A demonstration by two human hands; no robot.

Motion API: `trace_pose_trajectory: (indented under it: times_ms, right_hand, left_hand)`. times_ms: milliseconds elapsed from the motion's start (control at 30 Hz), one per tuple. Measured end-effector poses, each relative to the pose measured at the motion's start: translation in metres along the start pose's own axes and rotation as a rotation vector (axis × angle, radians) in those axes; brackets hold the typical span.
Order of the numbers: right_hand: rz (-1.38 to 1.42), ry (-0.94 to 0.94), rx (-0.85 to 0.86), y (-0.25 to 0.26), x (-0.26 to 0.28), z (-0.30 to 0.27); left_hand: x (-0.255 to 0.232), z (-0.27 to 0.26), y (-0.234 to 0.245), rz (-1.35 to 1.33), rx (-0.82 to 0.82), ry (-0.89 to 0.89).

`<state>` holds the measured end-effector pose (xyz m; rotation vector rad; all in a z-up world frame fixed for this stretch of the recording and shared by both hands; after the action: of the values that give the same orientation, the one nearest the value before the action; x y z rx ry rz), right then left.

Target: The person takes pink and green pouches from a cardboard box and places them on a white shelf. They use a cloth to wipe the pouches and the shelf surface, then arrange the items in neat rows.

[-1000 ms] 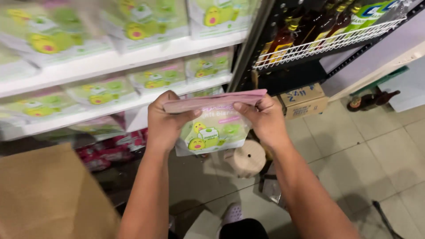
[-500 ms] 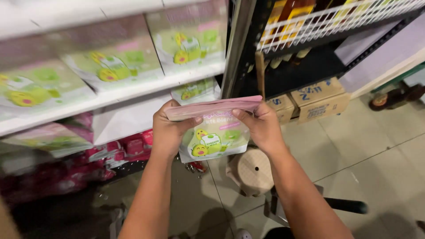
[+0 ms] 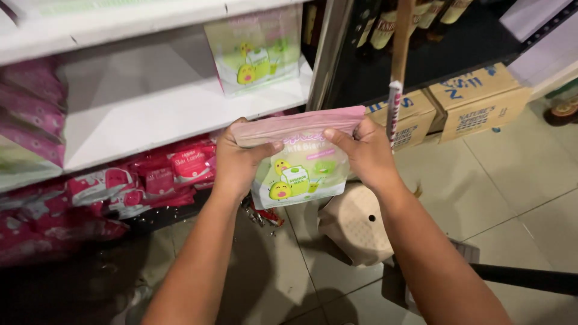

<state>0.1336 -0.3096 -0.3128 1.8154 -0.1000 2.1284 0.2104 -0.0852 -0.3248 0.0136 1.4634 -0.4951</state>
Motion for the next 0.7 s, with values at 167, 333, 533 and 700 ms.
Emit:
trace_pose_trajectory:
  times_ms: [167, 333, 533, 700]
  right_hand:
    - [-0.014, 0.001, 0.03, -0.008, -0.038, 0.002]
    - [0.044, -0.028, 0.058, -0.015, -0.079, 0.008]
    - [-0.02, -0.17, 0.047, -0.018, -0.116, 0.007]
    - [-0.053, -0.269, 0.038, -0.015, -0.146, 0.01]
  left_hand:
    - [0.044, 0.0, 0.018, -0.025, -0.01, 0.035]
    - [0.076, 0.008, 0.033, 0.008, 0.029, 0.007]
    - [0.111, 0.015, 0.041, 0.102, 0.033, 0.078]
    - [0.15, 0.022, 0.051, 0.21, 0.044, 0.092]
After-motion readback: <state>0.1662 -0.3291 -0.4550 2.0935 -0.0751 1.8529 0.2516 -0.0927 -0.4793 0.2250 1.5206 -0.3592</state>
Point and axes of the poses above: each hand's wrist, its own z-axis towards the middle knuckle, its own y-axis out of the back of the hand, x = y × z, the point moved 6 cm from there along z, towards the middle knuckle, and after that the axes turned 5 degrees about -z, right-handed, at the moved point
